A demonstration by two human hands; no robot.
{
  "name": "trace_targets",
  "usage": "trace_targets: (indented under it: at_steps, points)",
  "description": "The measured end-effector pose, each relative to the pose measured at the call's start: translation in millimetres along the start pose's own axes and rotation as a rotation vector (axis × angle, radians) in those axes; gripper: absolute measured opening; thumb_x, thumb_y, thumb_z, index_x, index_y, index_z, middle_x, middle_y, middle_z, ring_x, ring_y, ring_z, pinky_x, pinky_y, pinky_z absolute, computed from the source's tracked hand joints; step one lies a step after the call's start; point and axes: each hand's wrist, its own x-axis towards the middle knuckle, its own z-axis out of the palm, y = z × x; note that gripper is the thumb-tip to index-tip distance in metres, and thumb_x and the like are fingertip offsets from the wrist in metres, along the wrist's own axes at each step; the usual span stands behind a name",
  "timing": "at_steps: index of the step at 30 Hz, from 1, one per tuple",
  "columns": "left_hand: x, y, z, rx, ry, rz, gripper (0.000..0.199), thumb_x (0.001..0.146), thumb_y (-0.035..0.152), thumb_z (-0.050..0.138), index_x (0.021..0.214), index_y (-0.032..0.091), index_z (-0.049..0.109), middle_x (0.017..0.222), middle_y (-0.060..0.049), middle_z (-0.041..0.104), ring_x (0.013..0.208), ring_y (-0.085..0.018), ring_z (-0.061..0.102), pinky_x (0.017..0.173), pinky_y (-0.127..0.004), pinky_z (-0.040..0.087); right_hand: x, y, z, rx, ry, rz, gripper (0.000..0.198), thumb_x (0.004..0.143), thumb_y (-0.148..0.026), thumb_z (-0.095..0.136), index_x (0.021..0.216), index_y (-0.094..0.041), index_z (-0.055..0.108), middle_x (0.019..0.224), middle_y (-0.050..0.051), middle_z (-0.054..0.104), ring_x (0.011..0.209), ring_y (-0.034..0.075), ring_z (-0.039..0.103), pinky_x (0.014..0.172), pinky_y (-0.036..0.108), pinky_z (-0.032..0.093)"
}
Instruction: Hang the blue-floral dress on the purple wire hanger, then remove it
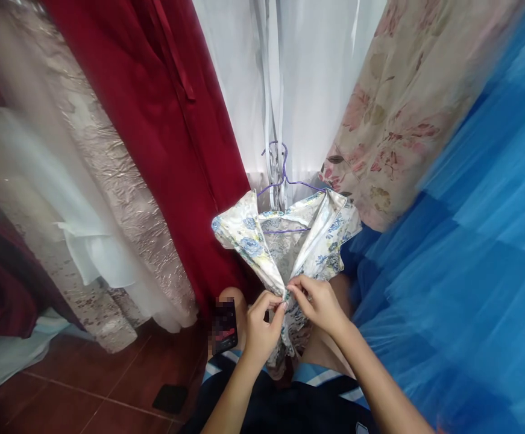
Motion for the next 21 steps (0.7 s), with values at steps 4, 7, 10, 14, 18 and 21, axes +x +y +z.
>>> trace_targets:
  at_steps: [4,7,10,14,18,21]
  points:
    - [0,11,-16,0.039,-0.101,-0.002,0.014,0.093,0.018,0.053,0.079,0.019,0.056,0.081,-0.002,0.053,0.072,-0.015,0.054,0.067,-0.026,0.042,42,4,-29,-0.126,0.051,-0.074,0.022,0.096,-0.039,0.055,0.092,-0.022,0.067,0.074,0.004,0.067,0.065,0.019,0.061,0.067,0.029,0.043]
    - [3,17,-34,0.090,-0.198,-0.016,0.013,0.093,0.017,0.051,0.081,0.020,0.055,0.083,-0.002,0.052,0.073,-0.015,0.055,0.067,-0.026,0.042,81,-2,-50,-0.217,0.132,-0.142,0.023,0.095,-0.040,0.055,0.091,-0.021,0.066,0.075,0.004,0.068,0.065,0.018,0.059,0.066,0.029,0.042]
    - [7,21,-55,0.209,-0.328,-0.001,0.014,0.094,0.016,0.048,0.081,0.020,0.052,0.087,-0.003,0.053,0.075,-0.016,0.055,0.068,-0.026,0.042,118,-13,-66,-0.271,0.245,-0.217,0.020,0.094,-0.037,0.057,0.088,-0.020,0.065,0.074,0.003,0.067,0.062,0.016,0.056,0.063,0.028,0.039]
    - [9,21,-69,0.380,-0.452,0.060,0.015,0.092,0.012,0.044,0.081,0.021,0.050,0.086,-0.003,0.053,0.074,-0.016,0.055,0.067,-0.026,0.041,156,-29,-73,-0.295,0.326,-0.265,0.014,0.091,-0.030,0.060,0.085,-0.019,0.064,0.069,0.002,0.066,0.060,0.015,0.056,0.060,0.027,0.036]
    - [2,15,-61,0.498,-0.521,0.086,0.015,0.087,0.009,0.047,0.081,0.022,0.053,0.087,-0.003,0.056,0.072,-0.017,0.056,0.065,-0.026,0.039,174,-36,-69,-0.230,0.390,-0.214,0.013,0.089,-0.027,0.061,0.081,-0.018,0.062,0.063,0.001,0.065,0.058,0.015,0.056,0.060,0.027,0.037]
    - [4,11,-51,0.450,-0.545,0.057,0.010,0.091,0.016,0.052,0.086,0.022,0.059,0.088,-0.002,0.059,0.074,-0.016,0.060,0.067,-0.026,0.042,172,-37,-65,-0.106,0.344,-0.165,0.014,0.089,-0.028,0.060,0.079,-0.018,0.059,0.060,0.001,0.065,0.056,0.015,0.057,0.058,0.026,0.039]
